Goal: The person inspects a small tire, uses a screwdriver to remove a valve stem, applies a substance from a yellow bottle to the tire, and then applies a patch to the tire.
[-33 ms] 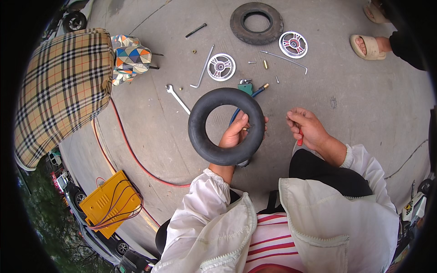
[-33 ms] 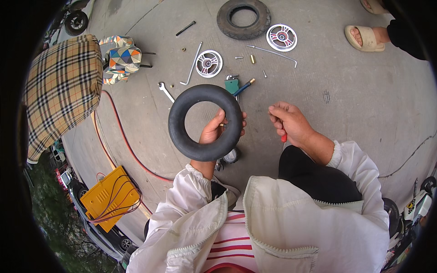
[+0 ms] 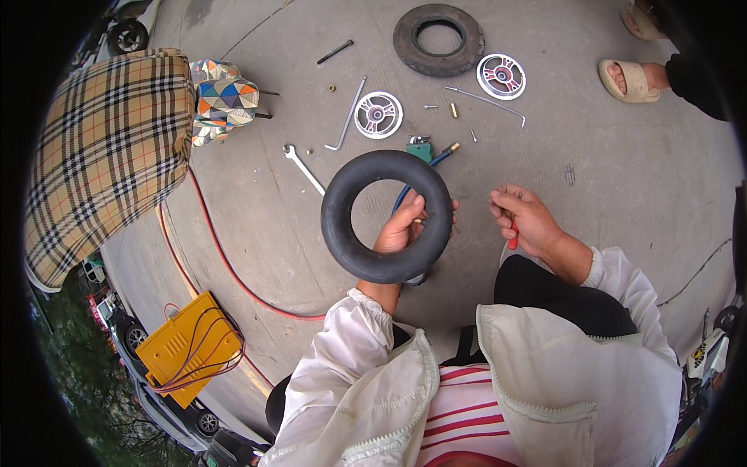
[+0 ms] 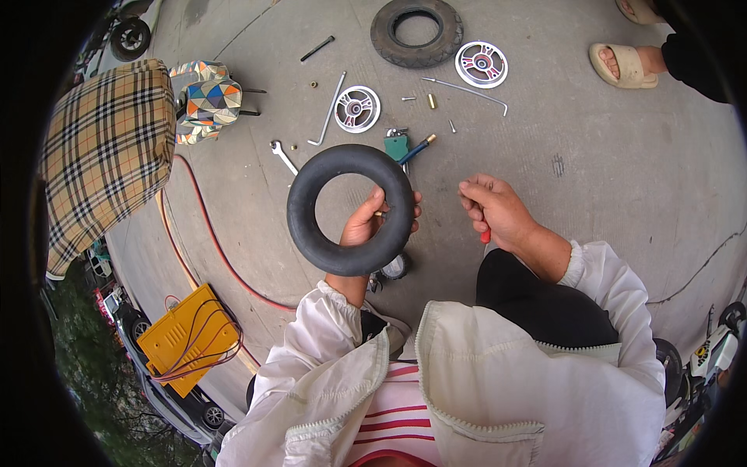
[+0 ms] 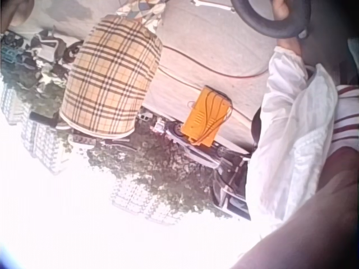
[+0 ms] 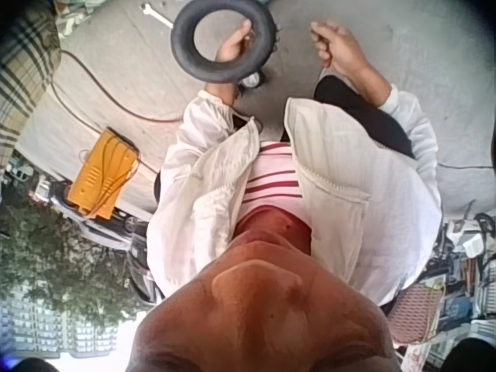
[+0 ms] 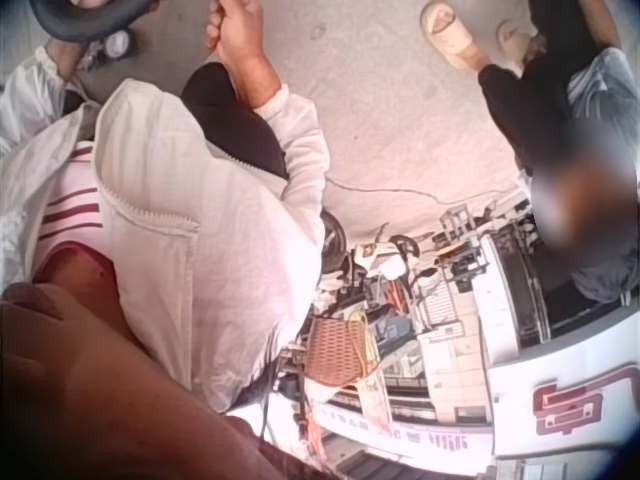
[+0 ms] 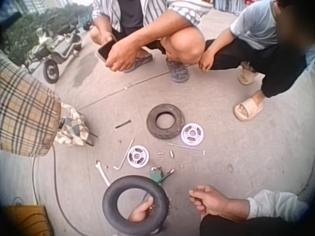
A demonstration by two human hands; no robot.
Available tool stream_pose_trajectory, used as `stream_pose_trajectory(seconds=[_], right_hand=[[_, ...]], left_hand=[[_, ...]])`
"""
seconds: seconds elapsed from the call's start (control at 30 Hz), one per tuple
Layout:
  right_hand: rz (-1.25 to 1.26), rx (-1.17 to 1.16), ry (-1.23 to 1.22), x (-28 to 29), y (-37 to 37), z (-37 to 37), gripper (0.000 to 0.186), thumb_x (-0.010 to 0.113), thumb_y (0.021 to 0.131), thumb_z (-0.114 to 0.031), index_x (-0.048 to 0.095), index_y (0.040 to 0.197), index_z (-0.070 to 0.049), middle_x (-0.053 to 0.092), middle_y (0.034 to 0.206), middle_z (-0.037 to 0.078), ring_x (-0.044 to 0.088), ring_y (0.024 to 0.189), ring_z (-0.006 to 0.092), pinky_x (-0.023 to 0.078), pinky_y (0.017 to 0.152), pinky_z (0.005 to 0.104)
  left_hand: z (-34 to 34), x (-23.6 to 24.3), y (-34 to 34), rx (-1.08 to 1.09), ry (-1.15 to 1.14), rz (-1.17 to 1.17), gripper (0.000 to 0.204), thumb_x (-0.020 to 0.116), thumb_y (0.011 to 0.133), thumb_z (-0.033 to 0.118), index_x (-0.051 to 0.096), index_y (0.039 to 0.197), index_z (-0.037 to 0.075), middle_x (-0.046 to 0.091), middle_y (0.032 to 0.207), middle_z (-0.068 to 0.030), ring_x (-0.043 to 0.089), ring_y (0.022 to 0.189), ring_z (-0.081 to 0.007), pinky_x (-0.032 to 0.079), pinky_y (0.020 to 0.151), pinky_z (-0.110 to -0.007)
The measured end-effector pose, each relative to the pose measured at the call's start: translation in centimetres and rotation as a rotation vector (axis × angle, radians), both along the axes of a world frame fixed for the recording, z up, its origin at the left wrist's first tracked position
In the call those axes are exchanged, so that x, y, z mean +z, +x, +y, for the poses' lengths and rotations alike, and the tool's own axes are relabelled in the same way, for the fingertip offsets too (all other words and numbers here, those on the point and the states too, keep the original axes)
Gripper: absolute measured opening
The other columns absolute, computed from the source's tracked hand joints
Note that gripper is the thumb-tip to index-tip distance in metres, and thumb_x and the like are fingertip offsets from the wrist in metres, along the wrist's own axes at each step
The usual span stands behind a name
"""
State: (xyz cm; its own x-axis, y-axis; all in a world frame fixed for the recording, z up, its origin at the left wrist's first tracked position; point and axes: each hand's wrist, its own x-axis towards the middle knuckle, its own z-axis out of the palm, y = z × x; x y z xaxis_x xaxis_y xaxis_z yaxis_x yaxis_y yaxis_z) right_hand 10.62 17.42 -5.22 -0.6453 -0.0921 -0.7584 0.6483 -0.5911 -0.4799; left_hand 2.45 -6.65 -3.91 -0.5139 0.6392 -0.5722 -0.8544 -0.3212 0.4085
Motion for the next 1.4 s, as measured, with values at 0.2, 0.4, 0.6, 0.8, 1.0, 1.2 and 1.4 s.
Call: stream_pose_trajectory(seconds=[0.2,0.4,0.6,0.8,1.0,1.2,1.4], right_hand=[[-0.006,0.014,-0.003,0.0,0.0,0.0,0.019,0.059,0.104,-0.022,0.055,0.094,-0.006,0.052,0.078,0.000,0.041,0.055,0.0042,0.034,0.043,0.0205],[-0.020,0.016,0.000,-0.1,0.3,0.0,0.020,0.059,0.104,-0.022,0.055,0.094,-0.006,0.052,0.079,0.000,0.041,0.058,0.0046,0.034,0.044,0.0208],[0.020,0.037,-0.026,0.0,0.1,0.4,0.027,0.057,0.105,-0.030,0.058,0.104,-0.003,0.056,0.086,0.004,0.041,0.058,0.0052,0.035,0.045,0.0206],[0.197,0.006,-0.201,1.2,-0.2,0.9,0.050,0.048,0.107,-0.049,0.059,0.119,-0.002,0.061,0.104,0.009,0.040,0.056,0.0052,0.035,0.045,0.0200],[0.129,0.047,-0.004,1.2,-0.3,0.5,0.036,0.058,0.105,-0.043,0.059,0.113,-0.008,0.055,0.086,-0.002,0.038,0.053,0.0033,0.032,0.044,0.0195],[0.147,-0.042,-0.013,1.0,-0.4,0.8,0.027,0.063,0.103,-0.038,0.058,0.104,-0.011,0.051,0.082,-0.005,0.040,0.053,0.0019,0.032,0.044,0.0189],[0.146,-0.077,-0.069,1.4,-0.4,0.8,0.027,0.062,0.104,-0.037,0.058,0.108,-0.011,0.054,0.084,-0.004,0.042,0.055,0.0025,0.033,0.045,0.0189]], left_hand=[[0.2,0.3,-0.3,0.021,0.027,-0.015,0.041,0.055,0.098,0.019,0.051,0.135,0.003,0.065,0.125,-0.0229,0.068,0.107,-0.0295,0.059,0.089,-0.041],[-0.1,-0.5,0.0,0.052,-0.033,-0.033,0.046,0.054,0.095,0.012,0.049,0.140,0.003,0.066,0.119,-0.0196,0.067,0.101,-0.0241,0.056,0.088,-0.032],[-0.1,-3.1,-0.5,0.113,-0.597,0.184,0.044,0.055,0.096,0.001,0.053,0.138,0.010,0.064,0.097,0.0000,0.059,0.083,-0.0098,0.048,0.071,-0.024],[-0.4,-2.5,-0.2,0.325,-0.514,0.093,0.034,0.061,0.098,0.006,0.052,0.131,0.003,0.064,0.105,-0.0078,0.064,0.096,-0.0181,0.056,0.083,-0.036],[0.3,-1.7,-0.4,0.293,-0.541,0.208,0.044,0.067,0.097,0.004,0.050,0.137,0.001,0.064,0.108,-0.0070,0.064,0.091,-0.0152,0.054,0.079,-0.031],[0.1,-0.5,-1.0,0.255,-0.459,0.118,0.034,0.056,0.104,0.017,0.052,0.134,0.001,0.067,0.114,-0.0116,0.068,0.102,-0.0218,0.056,0.091,-0.037],[-0.8,-1.4,-1.2,0.216,-0.355,0.051,0.037,0.057,0.106,0.021,0.052,0.137,0.001,0.068,0.113,-0.0093,0.070,0.101,-0.0208,0.059,0.085,-0.035]])
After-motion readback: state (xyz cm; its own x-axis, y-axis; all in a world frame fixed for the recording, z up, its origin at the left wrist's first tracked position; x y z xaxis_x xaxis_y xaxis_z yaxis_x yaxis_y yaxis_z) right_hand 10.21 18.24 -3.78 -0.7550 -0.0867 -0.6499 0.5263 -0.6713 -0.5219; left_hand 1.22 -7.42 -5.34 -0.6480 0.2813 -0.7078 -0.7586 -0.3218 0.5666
